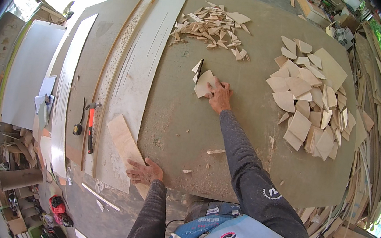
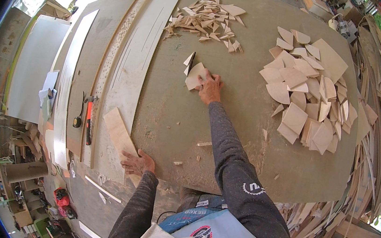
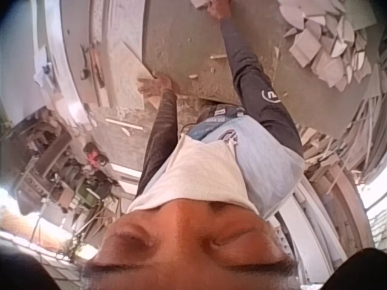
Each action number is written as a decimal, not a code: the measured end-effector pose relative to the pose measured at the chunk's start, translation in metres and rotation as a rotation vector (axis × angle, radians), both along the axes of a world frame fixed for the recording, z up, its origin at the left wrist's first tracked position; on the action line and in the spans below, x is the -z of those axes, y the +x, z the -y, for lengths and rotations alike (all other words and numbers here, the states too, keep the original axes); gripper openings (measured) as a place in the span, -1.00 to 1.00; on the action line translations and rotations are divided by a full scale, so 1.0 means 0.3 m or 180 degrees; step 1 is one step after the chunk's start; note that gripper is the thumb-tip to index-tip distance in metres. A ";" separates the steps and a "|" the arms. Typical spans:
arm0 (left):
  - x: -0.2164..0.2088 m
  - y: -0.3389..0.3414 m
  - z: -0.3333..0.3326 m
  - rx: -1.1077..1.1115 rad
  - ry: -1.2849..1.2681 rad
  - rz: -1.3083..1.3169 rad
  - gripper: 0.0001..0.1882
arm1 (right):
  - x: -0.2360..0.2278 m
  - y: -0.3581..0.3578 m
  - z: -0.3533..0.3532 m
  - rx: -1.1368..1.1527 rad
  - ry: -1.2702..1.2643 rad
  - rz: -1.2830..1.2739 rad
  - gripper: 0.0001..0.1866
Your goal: The person picks up and moves small wooden scraps on a workbench by hand, shifting them between different areas and piles on the surface.
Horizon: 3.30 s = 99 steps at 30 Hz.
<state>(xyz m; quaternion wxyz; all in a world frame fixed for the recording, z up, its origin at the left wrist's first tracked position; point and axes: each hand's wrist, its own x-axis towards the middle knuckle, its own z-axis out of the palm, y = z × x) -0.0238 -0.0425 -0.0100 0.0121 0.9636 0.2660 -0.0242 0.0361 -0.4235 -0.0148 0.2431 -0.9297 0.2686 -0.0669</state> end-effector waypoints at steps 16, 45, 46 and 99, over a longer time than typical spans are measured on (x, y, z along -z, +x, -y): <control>0.001 -0.001 0.003 -0.0012 0.0053 -0.0003 -0.07 | 0.019 0.002 -0.009 0.0010 -0.0157 0.0020 -0.47; -0.023 -0.001 0.009 0.0009 0.0038 -0.0077 -0.07 | -0.021 0.063 0.053 0.0303 0.0041 0.0089 -0.47; -0.023 -0.001 0.006 0.0009 0.0006 -0.0057 -0.07 | -0.014 0.044 0.039 0.0246 0.0060 0.0068 -0.45; -0.005 0.000 0.001 -0.0029 -0.0040 -0.0087 -0.07 | 0.014 0.041 -0.048 0.0607 -0.0195 0.0152 -0.58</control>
